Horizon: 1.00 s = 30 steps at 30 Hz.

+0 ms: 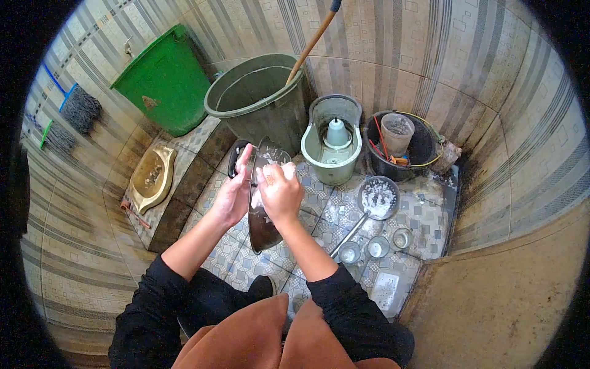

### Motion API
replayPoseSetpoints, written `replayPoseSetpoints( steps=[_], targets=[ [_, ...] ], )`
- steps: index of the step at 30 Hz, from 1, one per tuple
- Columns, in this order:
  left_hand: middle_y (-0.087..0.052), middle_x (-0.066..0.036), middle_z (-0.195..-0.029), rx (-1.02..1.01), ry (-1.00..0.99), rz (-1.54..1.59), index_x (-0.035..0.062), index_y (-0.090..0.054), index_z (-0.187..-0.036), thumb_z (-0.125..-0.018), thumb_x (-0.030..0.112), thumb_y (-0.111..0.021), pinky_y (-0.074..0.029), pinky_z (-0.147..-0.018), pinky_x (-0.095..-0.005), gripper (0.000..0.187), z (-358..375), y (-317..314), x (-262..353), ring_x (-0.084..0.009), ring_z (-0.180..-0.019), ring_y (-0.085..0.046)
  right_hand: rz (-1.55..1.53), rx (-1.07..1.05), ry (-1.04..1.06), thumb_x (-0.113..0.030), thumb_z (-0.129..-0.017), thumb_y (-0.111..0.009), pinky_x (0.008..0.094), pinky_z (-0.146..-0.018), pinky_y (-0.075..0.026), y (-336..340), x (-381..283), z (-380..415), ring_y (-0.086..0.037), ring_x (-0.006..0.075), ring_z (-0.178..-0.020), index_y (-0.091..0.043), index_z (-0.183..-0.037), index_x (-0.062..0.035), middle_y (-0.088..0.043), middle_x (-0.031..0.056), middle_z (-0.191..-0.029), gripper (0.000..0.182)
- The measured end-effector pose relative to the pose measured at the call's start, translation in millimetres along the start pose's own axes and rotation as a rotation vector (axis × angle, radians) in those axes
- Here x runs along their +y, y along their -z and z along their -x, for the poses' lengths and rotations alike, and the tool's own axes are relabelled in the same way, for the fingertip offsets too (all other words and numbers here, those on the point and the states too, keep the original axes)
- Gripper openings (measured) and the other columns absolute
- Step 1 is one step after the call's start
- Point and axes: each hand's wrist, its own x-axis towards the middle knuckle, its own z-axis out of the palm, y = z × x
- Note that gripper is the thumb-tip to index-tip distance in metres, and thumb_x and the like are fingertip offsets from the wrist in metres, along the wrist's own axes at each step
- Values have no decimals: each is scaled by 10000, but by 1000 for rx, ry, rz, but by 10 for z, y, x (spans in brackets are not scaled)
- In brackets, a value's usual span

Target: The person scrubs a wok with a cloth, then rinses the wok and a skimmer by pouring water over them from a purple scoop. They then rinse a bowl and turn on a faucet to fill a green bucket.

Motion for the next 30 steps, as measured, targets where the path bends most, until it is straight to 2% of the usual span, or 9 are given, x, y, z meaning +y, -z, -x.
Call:
replayPoseSetpoints(
  steps=[6, 9, 13, 15, 16, 18, 20, 22, 30],
  targets=[
    [-247, 100, -1287, 27, -22, 58, 142, -258, -1281, -824, 237, -474, -96, -977, -266, 515, -71, 22, -56, -72, -1153, -213, 13, 78, 88, -196, -677, -611, 369, -599, -415, 2, 2, 15, -514, 286, -714, -542, -740, -74, -535, 112, -755, 153],
    [-425, 104, -1039, 56, -24, 94, 147, -243, -1288, -831, 215, -469, -188, -929, -253, 515, -86, 65, -78, -50, -971, -340, 38, 109, 96, -186, -663, -618, 371, -601, -416, -3, -28, 27, -509, 283, -741, -544, -756, -85, -520, 109, -783, 157],
    [-420, 75, -1084, 97, -75, -1, 152, -212, -1298, -826, 184, -472, -208, -926, -256, 540, -51, -47, -27, -66, -995, -350, 31, 101, 47, -176, -650, -622, 374, -624, -418, 14, -75, 23, -506, 291, -762, -541, -809, -101, -495, 120, -829, 194],
    [-233, 22, -1312, 16, -30, 5, 158, -166, -1308, -820, 147, -469, -171, -963, -271, 575, -13, -103, 35, -112, -1154, -247, 37, 101, 50, -172, -644, -624, 375, -636, -417, 19, -83, 37, -504, 296, -775, -539, -825, -103, -493, 122, -833, 211],
    [-233, 22, -1312, 5, -37, 4, 158, -166, -1308, -820, 147, -469, -171, -963, -271, 575, -16, -93, 24, -112, -1154, -247, 41, 102, 57, -168, -639, -625, 377, -649, -417, 22, -89, 30, -502, 300, -787, -537, -842, -105, -491, 124, -838, 230],
    [-14, 7, -1373, 44, -81, -96, 173, -136, -1313, -824, 139, -458, -157, -975, -282, 586, -59, -49, -14, -126, -1220, -129, 36, 91, 41, -167, -622, -632, 374, -682, -413, 25, -98, 46, -491, 308, -831, -534, -885, -113, -480, 136, -900, 285],
    [-22, 25, -1375, 18, -58, -72, 169, -133, -1313, -849, 203, -411, -108, -994, -296, 541, -56, -86, 6, -133, -1251, -36, 81, 131, 106, -169, -620, -634, 377, -689, -411, 6, -100, 71, -487, 315, -844, -534, -900, -113, -470, 149, -924, 302],
    [-42, 12, -1369, 69, -96, -82, 182, -130, -1314, -846, 188, -431, -173, -972, -307, 556, -79, -60, 9, -136, -1212, -142, 56, 107, 92, -178, -620, -636, 383, -710, -403, 10, -125, 97, -476, 322, -870, -531, -912, -113, -460, 157, -944, 317],
    [-28, -7, -1371, 103, -172, -107, 172, -117, -1315, -841, 185, -434, -118, -990, -301, 571, -151, -7, 43, -150, -1222, -143, 46, 66, 144, -186, -620, -635, 388, -748, -375, 39, -157, 108, -453, 316, -891, -517, -938, -101, -452, 160, -954, 350]
  ],
)
